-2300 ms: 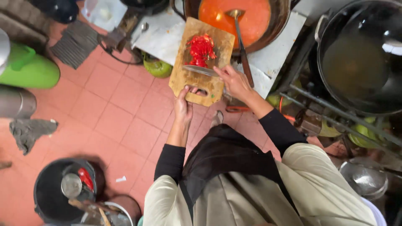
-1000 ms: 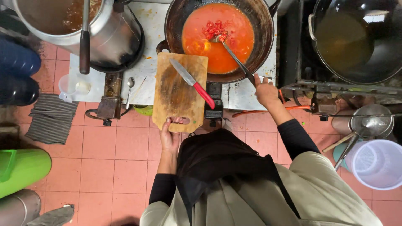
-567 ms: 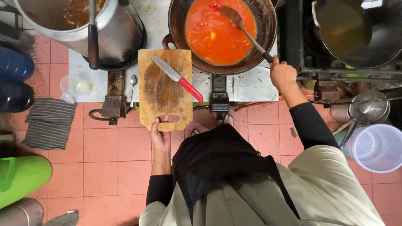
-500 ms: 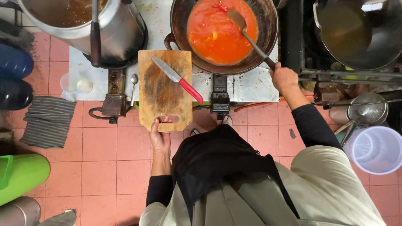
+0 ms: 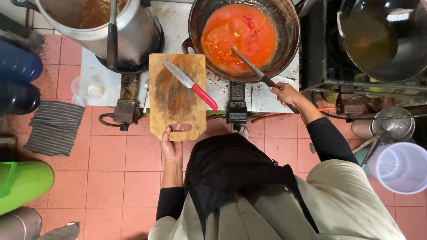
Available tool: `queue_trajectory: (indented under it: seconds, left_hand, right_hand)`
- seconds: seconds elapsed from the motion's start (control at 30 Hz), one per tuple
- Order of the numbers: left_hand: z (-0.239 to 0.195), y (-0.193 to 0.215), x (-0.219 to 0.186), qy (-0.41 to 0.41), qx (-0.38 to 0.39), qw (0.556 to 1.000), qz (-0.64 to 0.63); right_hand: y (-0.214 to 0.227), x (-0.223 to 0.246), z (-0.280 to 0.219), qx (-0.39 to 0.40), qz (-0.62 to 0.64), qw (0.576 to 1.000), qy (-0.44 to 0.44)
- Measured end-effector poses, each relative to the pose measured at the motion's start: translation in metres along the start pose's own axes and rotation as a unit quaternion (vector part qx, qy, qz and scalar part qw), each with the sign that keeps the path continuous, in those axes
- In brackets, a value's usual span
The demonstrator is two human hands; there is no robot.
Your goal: Chopping red peppers and sausages on a cutting board and adding them to a cooking wok.
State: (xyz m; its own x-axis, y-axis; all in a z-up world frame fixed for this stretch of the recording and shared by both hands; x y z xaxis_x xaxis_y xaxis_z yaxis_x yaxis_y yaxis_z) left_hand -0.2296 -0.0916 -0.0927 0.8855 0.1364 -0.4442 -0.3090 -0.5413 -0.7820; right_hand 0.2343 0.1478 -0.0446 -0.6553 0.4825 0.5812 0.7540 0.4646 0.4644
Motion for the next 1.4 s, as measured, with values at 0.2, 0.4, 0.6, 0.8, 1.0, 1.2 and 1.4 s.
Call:
queue_trajectory:
  seconds: [0.2, 0.4, 0.6, 0.8, 1.0, 1.2, 1.4]
  left_hand:
    - [-0.002, -0.005, 0.001, 0.005, -0.004, 1.0, -0.004]
    - [0.001, -0.013, 0.004, 0.011, 0.005, 1.0, 0.005]
    - [0.003, -0.016, 0.008, 0.017, -0.006, 1.0, 0.021]
    - [0.002, -0.017, 0.009, 0.017, -0.01, 1.0, 0.021]
    - [0.001, -0.011, 0.005, 0.017, -0.014, 0.999, 0.028]
    - [0.003, -0.015, 0.0, 0.024, -0.007, 0.999, 0.045]
    - [0.003, -0.016, 0.002, 0.032, -0.003, 0.999, 0.042]
  right_hand:
    - [0.042, -0.002, 0.015, -0.148, -0.186, 0.963, 0.125]
    - [0.076, 0.053, -0.035, -0.289, -0.407, 0.859, 0.116]
    - [0.113, 0.015, 0.0, -0.365, -0.471, 0.797, 0.097]
    - [0.071, 0.001, 0.016, -0.242, -0.389, 0.889, 0.02]
    - [0.009, 0.008, 0.034, -0.097, -0.088, 0.988, 0.076]
    - [-0.011, 0.027, 0.016, -0.033, 0.054, 0.998, 0.031]
    - [0.015, 0.045, -0.016, -0.087, -0.012, 0.993, 0.079]
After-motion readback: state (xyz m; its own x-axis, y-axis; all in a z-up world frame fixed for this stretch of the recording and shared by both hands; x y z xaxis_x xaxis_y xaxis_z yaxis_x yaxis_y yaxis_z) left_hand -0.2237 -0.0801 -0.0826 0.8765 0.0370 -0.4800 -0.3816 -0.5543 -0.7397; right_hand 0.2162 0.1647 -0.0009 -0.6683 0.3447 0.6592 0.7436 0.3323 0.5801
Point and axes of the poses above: each hand's wrist, its own z-axis towards the middle knuckle, its own y-axis out of the back of the hand, x = y × z, the point moved 4 cm from there along z, towards the middle knuckle, and after that the axes turned 1 degree about -x, right-handed, at the moved point
